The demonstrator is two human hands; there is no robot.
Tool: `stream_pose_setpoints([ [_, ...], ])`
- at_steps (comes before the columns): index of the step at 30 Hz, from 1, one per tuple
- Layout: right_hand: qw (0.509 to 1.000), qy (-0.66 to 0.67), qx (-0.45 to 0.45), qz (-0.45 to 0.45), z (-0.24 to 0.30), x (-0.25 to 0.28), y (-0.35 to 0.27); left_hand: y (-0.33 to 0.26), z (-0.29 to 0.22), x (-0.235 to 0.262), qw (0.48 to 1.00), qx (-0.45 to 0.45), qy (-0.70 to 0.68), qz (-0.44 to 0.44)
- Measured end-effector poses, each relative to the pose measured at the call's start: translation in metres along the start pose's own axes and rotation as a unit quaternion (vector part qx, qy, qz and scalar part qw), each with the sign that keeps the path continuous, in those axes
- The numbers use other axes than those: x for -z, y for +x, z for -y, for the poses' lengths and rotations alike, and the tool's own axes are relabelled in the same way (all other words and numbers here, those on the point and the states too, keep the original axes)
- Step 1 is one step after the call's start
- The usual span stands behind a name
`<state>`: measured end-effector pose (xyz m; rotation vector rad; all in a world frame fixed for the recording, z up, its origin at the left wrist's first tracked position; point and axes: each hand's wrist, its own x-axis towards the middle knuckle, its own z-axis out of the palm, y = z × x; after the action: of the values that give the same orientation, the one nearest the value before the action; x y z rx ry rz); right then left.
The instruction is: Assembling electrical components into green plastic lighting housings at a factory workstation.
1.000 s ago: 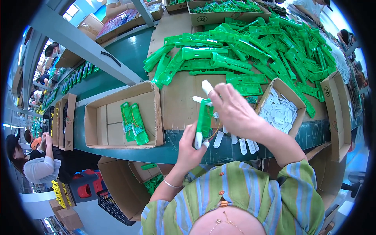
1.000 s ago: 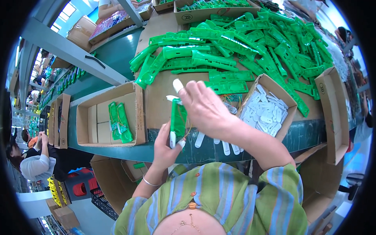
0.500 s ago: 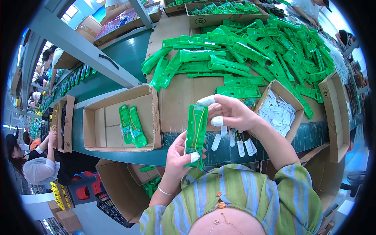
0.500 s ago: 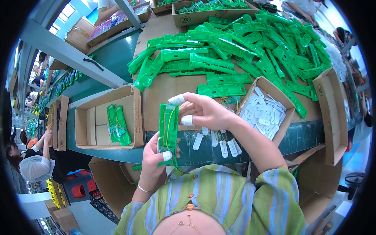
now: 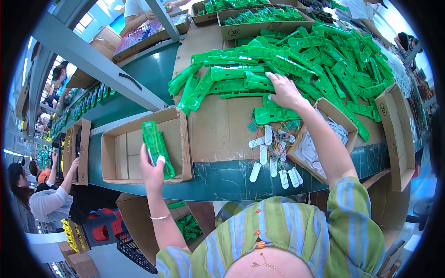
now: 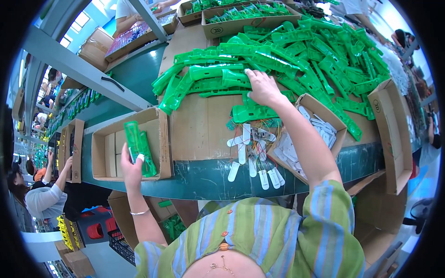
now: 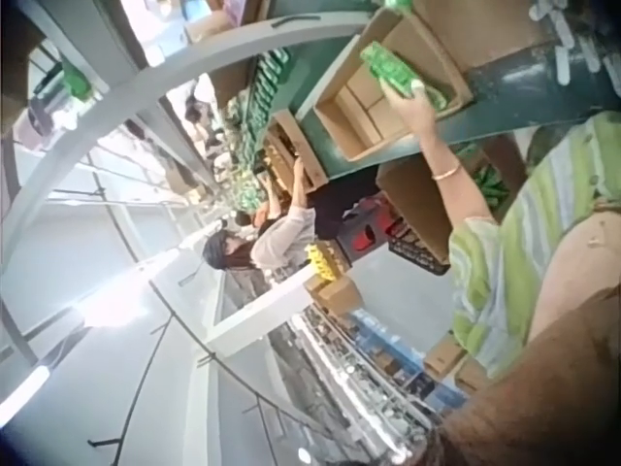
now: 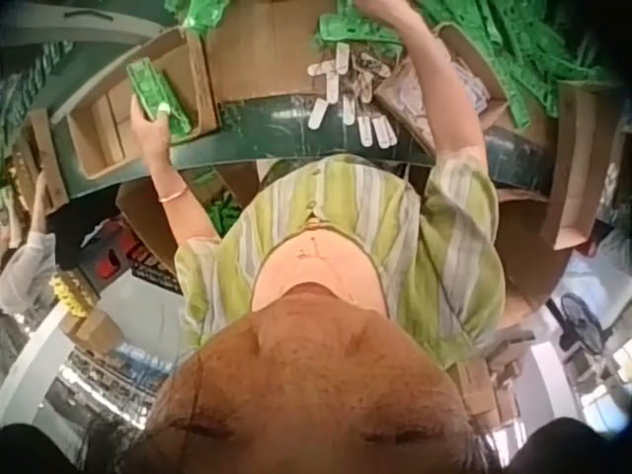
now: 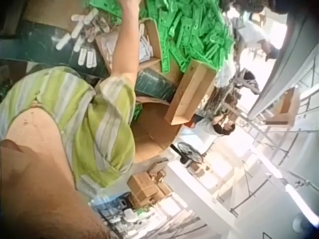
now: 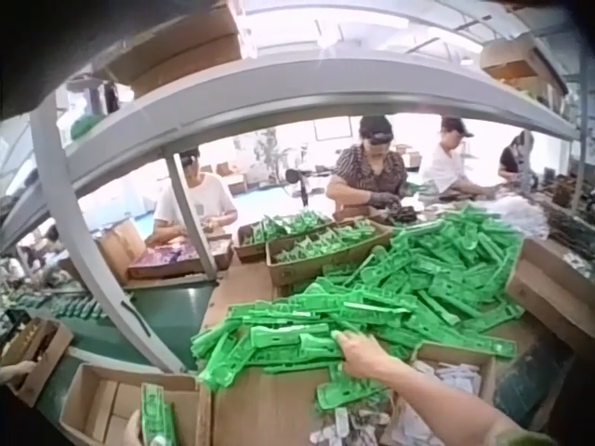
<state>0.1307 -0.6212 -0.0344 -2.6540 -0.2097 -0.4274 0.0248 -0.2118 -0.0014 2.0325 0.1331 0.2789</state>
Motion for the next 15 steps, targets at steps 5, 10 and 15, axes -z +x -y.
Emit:
stream_pose_setpoints([
  [5, 0.987, -0.007, 0.124, 0.100, 0.022, -0.028, -0.015, -0.006, -0.041, -0.040, 0.887, -0.298, 0.333, -0.115],
  [10, 0.972, 0.022, 0.228, 0.060, 0.057, 0.002, -0.035, 0.015, -0.073, -0.145, 0.917, -0.308, 0.206, 0.147],
  [15, 0.995, 0.068, 0.077, -0.018, 0.042, 0.069, -0.071, 0.035, -0.057, -0.184, 0.905, -0.173, 0.254, 0.293],
])
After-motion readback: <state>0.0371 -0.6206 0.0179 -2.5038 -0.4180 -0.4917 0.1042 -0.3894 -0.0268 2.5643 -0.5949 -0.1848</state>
